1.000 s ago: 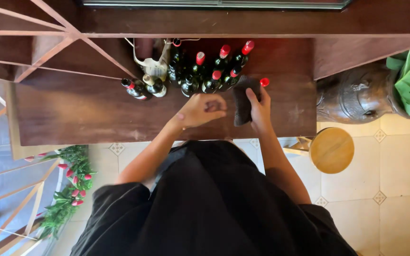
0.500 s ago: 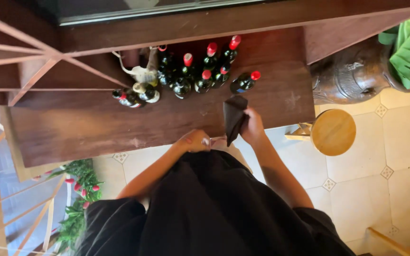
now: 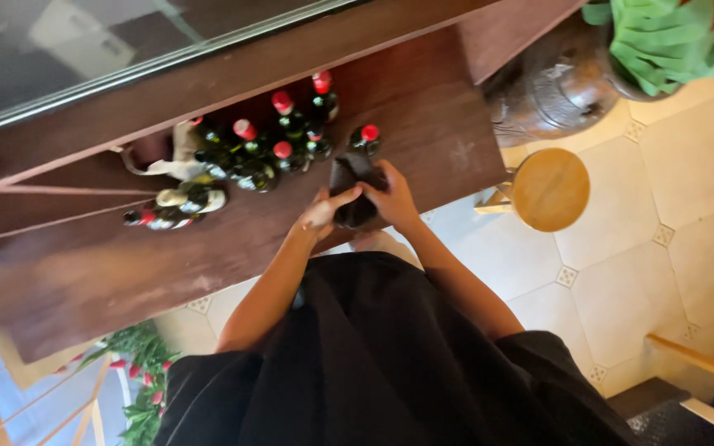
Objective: Clean and wipe dust off multiple wine bottles on a wooden shelf.
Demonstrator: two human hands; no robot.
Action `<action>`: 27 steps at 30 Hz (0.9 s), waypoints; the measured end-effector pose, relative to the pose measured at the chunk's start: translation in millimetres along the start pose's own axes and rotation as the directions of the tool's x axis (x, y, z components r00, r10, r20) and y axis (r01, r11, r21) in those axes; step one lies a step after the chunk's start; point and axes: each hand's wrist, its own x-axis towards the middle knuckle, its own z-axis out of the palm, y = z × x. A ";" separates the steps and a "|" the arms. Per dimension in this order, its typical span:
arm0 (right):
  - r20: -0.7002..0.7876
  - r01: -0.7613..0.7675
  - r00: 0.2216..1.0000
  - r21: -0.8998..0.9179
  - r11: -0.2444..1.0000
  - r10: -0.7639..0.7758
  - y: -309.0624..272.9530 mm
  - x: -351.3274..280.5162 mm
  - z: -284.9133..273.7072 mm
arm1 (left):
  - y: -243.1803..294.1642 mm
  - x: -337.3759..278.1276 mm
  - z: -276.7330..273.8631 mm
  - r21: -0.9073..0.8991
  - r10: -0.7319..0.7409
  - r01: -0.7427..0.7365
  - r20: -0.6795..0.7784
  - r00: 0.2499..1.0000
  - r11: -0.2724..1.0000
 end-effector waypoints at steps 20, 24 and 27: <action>-0.012 0.174 0.978 -0.513 0.841 -0.209 21.5 73.0 -28.5 | -43.2 134.5 10.7 -0.449 0.256 -0.269 -0.091 0.962 0.852; -0.136 0.111 0.967 -0.537 0.836 -0.215 13.0 73.2 -46.8 | -38.3 149.9 36.4 -0.335 0.170 -0.231 -0.200 0.965 0.914; -0.226 0.039 0.957 -0.516 0.856 -0.180 9.2 69.9 -67.2 | -22.5 142.9 67.2 -0.186 0.132 -0.164 -0.171 0.976 0.969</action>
